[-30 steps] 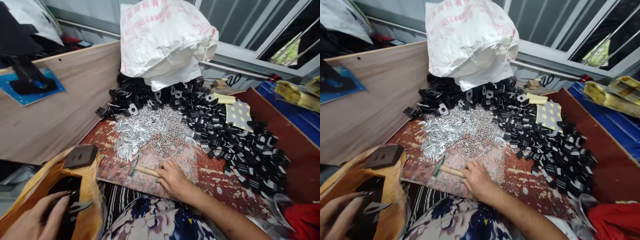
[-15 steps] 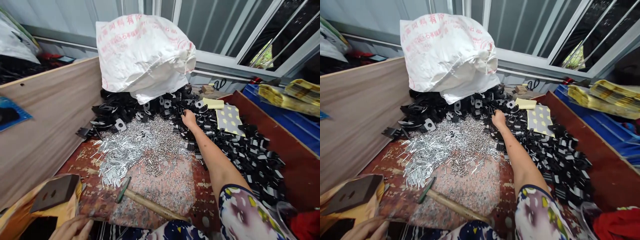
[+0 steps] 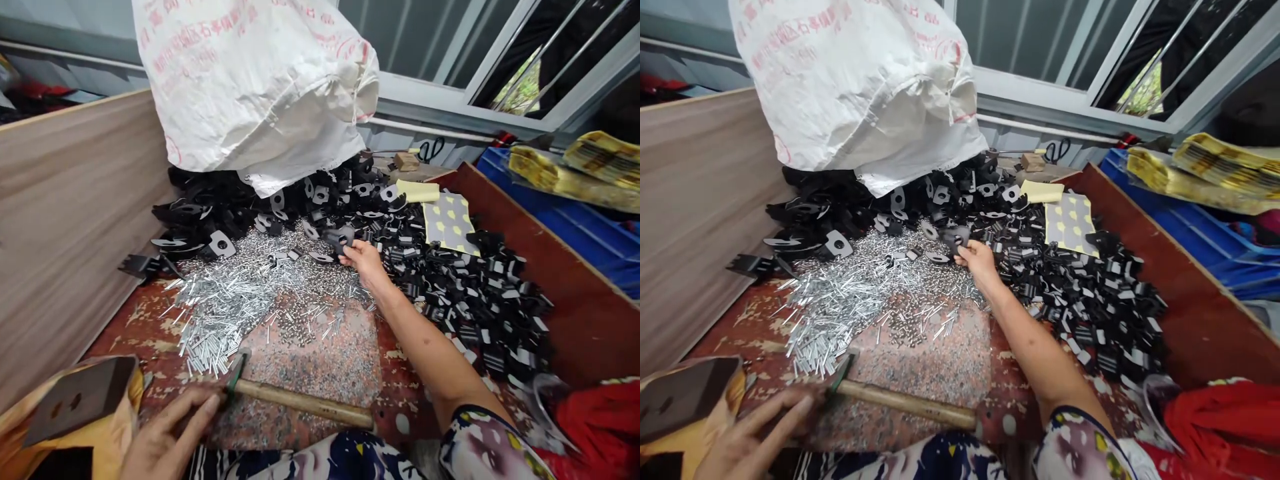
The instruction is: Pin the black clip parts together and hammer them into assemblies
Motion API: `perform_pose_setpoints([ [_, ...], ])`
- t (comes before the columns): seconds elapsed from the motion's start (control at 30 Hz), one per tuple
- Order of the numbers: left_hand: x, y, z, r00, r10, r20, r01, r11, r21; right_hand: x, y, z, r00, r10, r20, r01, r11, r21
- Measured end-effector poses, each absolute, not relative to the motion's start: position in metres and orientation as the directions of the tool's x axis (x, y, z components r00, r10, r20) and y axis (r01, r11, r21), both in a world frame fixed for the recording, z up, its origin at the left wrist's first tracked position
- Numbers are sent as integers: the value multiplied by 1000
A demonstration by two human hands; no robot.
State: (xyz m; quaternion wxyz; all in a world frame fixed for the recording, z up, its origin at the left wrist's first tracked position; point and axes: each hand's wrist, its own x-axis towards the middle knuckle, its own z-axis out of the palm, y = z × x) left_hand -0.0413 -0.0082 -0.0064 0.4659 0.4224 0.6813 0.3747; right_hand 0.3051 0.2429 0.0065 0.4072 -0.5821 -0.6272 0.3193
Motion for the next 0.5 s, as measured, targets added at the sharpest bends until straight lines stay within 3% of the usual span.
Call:
perform_pose_setpoints([
  [0.1, -13, 8, 15, -136, 871, -473, -194, 445, 874, 288, 232, -1, 16, 990, 138, 319, 126, -939],
  [0.2, 6, 22, 24, 33, 842, -539, -417, 502, 758, 270, 205, -3, -37, 986, 164, 258, 168, -951],
  [0.37, 18, 40, 26, 124, 807, -577, -560, 537, 631, 240, 124, 3, -377, 893, 247, 222, 346, -911],
  [0.5, 24, 35, 27, 122, 797, -591, -486, 567, 665, 243, 91, 5, -614, 756, 226, 341, 513, -788],
])
